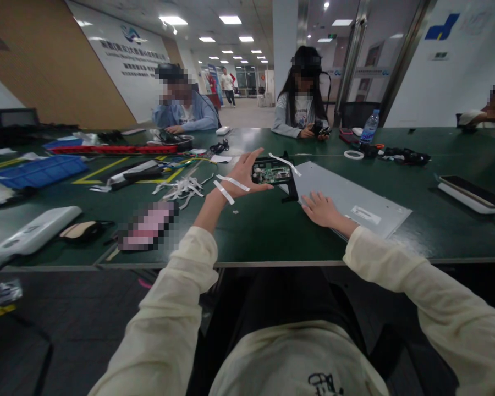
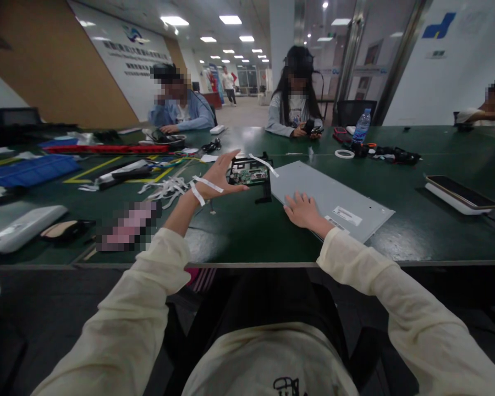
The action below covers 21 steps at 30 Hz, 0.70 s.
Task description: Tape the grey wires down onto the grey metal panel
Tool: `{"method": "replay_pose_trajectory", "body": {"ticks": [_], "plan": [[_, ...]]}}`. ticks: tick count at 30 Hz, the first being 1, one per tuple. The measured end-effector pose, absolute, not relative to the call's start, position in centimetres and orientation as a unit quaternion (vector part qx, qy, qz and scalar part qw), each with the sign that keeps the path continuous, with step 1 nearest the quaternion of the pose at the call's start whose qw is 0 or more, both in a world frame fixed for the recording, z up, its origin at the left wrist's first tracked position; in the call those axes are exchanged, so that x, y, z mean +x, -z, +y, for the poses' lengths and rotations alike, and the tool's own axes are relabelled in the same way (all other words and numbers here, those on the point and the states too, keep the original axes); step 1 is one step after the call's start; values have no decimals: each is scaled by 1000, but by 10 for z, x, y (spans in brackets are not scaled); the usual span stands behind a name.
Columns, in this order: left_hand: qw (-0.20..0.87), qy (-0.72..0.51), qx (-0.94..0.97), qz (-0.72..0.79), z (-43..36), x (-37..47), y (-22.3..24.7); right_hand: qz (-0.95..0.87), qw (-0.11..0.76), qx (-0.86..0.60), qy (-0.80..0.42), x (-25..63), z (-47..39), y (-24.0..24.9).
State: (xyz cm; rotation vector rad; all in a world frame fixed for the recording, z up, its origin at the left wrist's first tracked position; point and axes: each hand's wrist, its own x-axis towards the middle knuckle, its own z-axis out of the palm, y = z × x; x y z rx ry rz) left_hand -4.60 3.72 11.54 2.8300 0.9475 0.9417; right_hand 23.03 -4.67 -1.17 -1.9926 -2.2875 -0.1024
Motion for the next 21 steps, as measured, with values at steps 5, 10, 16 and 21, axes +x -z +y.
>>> {"method": "replay_pose_trajectory", "body": {"ticks": [5,10,16,21], "plan": [[-2,-308,906,290,39,-50,-138,-808,57,-586,24,204,-64,5],[9,-310,907,286,39,-42,-139,-849,53,-525,16,185,-88,-1],[69,-252,927,270,48,-17,-95,-902,83,-423,5,168,-119,-12],[112,-194,936,271,51,-3,-50,-931,113,-347,12,159,-131,-20]]}}
